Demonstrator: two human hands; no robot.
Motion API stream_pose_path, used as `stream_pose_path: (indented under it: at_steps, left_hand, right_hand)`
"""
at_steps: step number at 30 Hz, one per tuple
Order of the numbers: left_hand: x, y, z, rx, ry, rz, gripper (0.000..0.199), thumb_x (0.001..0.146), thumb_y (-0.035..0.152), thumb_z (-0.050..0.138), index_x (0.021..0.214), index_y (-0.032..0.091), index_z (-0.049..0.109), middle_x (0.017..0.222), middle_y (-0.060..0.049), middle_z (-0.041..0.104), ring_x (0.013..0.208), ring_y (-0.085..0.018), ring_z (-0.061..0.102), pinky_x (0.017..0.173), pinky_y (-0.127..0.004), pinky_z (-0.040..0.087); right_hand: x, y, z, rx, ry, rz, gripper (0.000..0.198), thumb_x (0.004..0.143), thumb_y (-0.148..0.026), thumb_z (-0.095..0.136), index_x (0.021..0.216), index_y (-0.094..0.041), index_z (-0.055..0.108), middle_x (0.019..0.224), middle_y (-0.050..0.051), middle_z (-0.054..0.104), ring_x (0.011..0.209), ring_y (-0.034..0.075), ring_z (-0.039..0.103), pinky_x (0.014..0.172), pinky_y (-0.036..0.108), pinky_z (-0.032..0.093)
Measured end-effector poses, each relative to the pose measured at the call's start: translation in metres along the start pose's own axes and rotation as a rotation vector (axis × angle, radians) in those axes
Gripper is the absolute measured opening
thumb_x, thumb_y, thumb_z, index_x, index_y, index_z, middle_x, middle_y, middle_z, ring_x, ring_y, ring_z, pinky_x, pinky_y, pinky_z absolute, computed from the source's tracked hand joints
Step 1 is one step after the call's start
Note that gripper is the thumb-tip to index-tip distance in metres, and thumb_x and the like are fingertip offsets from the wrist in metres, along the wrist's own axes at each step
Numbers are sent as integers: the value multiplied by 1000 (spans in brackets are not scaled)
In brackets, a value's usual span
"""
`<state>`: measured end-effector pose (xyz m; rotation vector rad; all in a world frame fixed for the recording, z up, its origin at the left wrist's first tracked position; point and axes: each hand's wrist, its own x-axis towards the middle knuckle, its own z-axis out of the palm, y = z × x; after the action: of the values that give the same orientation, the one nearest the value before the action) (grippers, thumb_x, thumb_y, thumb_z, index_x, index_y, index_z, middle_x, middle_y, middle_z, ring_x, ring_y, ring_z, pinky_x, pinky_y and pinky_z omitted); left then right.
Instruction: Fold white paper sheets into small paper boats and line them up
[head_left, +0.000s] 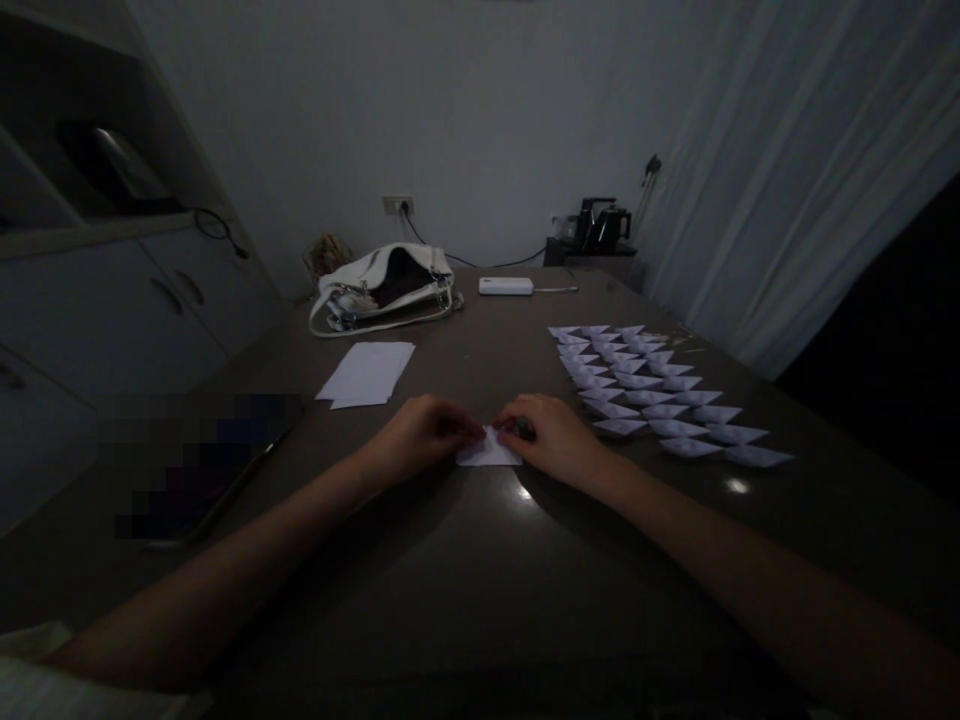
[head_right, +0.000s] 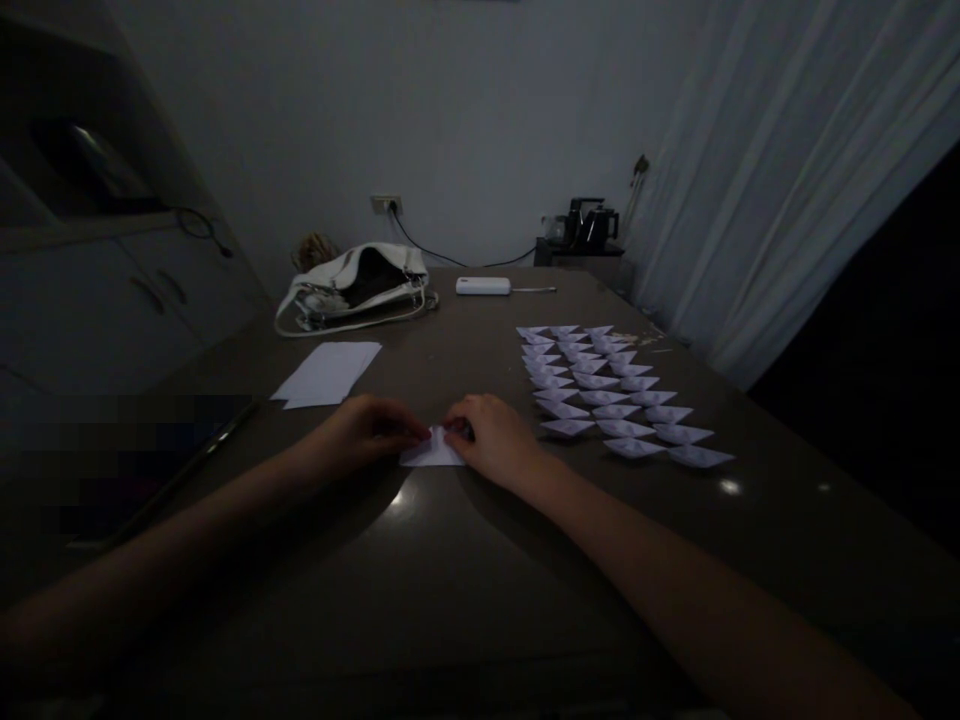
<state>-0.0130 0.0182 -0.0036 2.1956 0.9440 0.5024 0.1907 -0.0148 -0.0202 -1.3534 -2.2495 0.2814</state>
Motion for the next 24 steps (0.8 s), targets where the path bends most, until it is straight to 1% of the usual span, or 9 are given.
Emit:
stream_pose_path:
  at_steps: [2,6,9,15,24]
  left_hand:
    - [0,0,1,42,12,18,16,75,18,61,86,14,71,88,-6,71,81,-18,65,75,-27,51]
    - [-1,3,2,101,13,28,21,75,17,62,93,15,71,90,-5,71,81,-18,66,76,-28,51]
    - [-1,6,2,129,-6,35,19,76,16,61,91,15,71,91,-5,72,84,-18,66,79,-28,50]
    - [-2,9,1,250,-49,160,21,77,8,56,90,15,71,97,-4,71,88,-15,65,81,-24,48]
    - [-1,3,2,280,-64,249,24,78,5,53,90,17,70,99,-3,70,89,-14,65,80,-22,47]
  right_hand:
    - [0,0,0,11,6,9,12,78,-17,63,88,-16,68,84,4,66,73,13,56,68,24,39]
    - [0,0,0,-2,7,19,12,77,-17,64,88,-16,69,82,4,66,69,12,55,64,23,38]
    - [1,1,0,-5,4,15,12,76,-17,64,87,-17,70,81,3,66,69,12,55,62,23,37]
    - [1,2,1,-3,5,26,12,77,-18,64,87,-17,70,81,4,65,69,12,55,63,23,37]
    - [1,2,1,0,3,4,14,78,-18,62,90,-18,70,80,3,64,70,12,54,63,23,37]
